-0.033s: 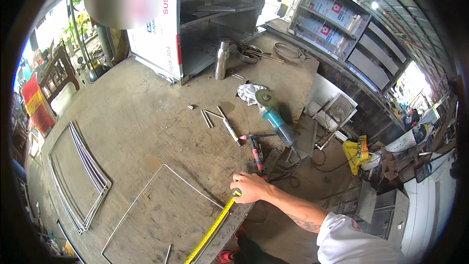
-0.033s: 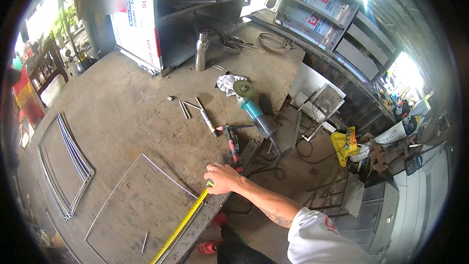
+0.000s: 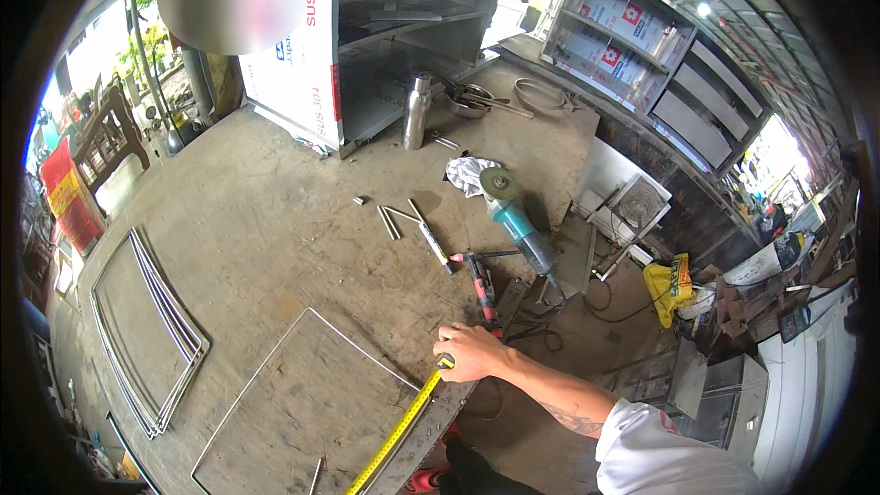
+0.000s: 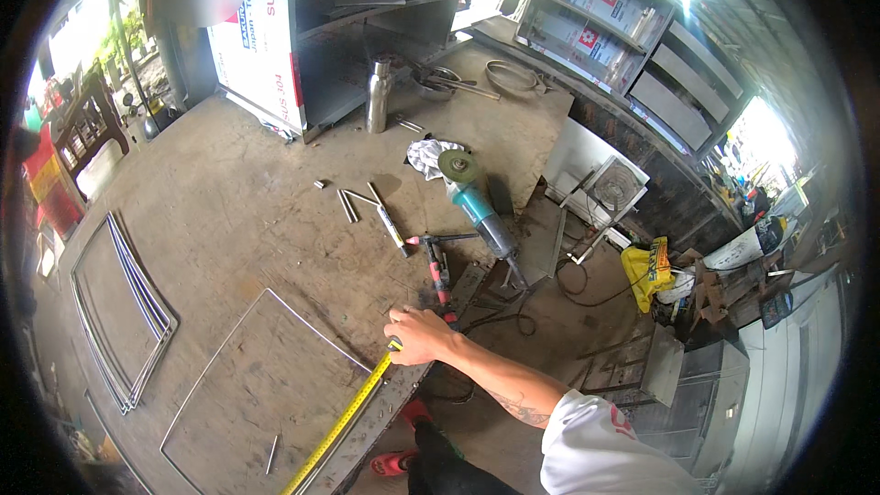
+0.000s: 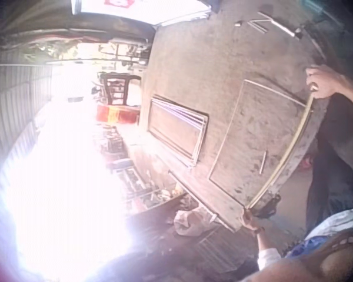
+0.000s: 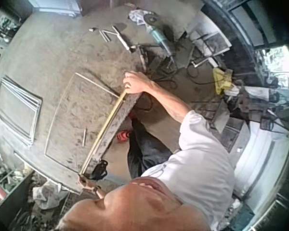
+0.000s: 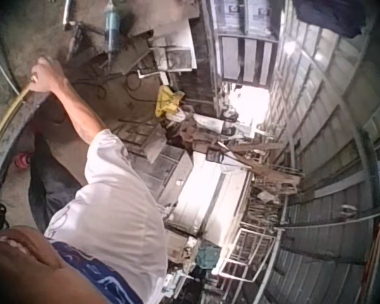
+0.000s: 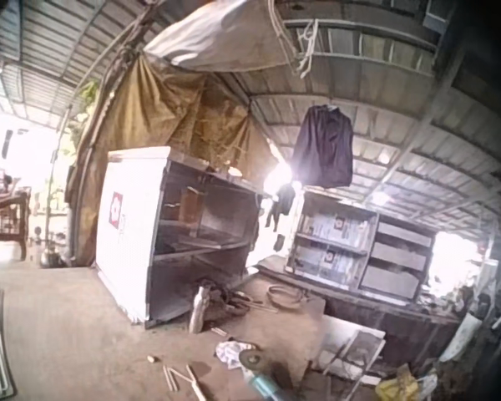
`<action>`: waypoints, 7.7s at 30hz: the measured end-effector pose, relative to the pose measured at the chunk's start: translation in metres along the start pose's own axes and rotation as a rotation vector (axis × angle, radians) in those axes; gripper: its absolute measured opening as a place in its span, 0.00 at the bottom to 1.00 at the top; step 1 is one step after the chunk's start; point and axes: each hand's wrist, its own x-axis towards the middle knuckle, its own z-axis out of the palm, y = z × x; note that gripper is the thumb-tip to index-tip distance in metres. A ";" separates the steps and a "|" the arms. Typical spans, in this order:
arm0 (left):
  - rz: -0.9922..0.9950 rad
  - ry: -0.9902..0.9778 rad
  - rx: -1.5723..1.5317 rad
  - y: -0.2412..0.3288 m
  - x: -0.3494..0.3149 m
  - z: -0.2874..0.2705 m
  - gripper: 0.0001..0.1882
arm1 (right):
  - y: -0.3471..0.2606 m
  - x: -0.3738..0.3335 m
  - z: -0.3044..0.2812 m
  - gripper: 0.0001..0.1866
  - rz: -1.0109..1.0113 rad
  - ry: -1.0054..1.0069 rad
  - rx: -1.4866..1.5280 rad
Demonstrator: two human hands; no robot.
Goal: The person measures and cuts metal rods using a tape measure and angle grinder, then welds them into rectangular frames. They repeat the process to create multiple frames and stack them on the workbench.
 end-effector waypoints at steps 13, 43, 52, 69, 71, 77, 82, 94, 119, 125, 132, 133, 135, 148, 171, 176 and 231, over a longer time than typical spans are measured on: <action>0.188 0.038 0.204 0.003 -0.006 0.017 0.09 | 0.017 -0.002 0.007 0.19 -0.160 0.063 0.080; -0.336 -0.082 -0.396 -0.005 -0.010 -0.010 0.23 | 0.012 -0.012 0.001 0.19 -0.127 0.178 0.242; 0.006 0.089 -0.025 0.032 -0.007 0.014 0.10 | 0.017 -0.015 -0.006 0.30 -0.119 0.091 0.216; -0.021 0.128 -0.009 0.006 -0.009 0.016 0.14 | 0.018 -0.025 -0.002 0.32 -0.081 0.162 0.322; -0.102 0.149 0.005 -0.015 -0.005 0.011 0.15 | 0.020 -0.022 0.000 0.32 -0.146 0.184 0.317; -0.148 0.202 -0.069 0.011 -0.015 0.028 0.16 | 0.018 -0.027 -0.007 0.40 -0.090 0.095 0.303; -0.090 0.101 -0.154 -0.011 -0.016 0.024 0.14 | 0.018 -0.033 -0.017 0.41 -0.098 0.118 0.284; 0.015 0.029 -0.025 0.012 -0.003 0.018 0.08 | -0.090 -0.049 0.062 0.07 -0.331 0.382 0.327; 0.034 0.070 -0.006 0.031 -0.007 0.013 0.08 | -0.235 -0.044 0.188 0.10 -0.577 0.305 0.169; 0.194 0.099 0.087 0.025 -0.005 0.013 0.05 | -0.229 -0.043 0.194 0.12 -0.601 0.312 0.178; 0.280 0.078 0.152 0.018 -0.005 0.011 0.06 | -0.220 -0.044 0.200 0.16 -0.646 0.308 0.160; 0.272 0.074 0.148 0.017 -0.006 0.010 0.07 | -0.220 -0.044 0.202 0.16 -0.642 0.325 0.161; 0.257 0.070 0.134 0.016 -0.007 0.010 0.07 | -0.219 -0.045 0.203 0.17 -0.636 0.359 0.160; 0.177 0.010 0.099 0.046 0.001 0.003 0.08 | -0.218 -0.044 0.204 0.14 -0.641 0.367 0.157; 0.385 -0.287 -0.005 0.225 -0.040 0.114 0.21 | -0.220 -0.042 0.200 0.11 -0.642 0.363 0.196; 0.391 -0.334 0.015 0.231 -0.029 0.115 0.19 | -0.210 -0.041 0.187 0.12 -0.620 0.328 0.244; 0.513 -0.499 0.115 0.227 -0.012 0.103 0.16 | 0.029 0.009 -0.018 0.23 -0.327 -0.013 0.085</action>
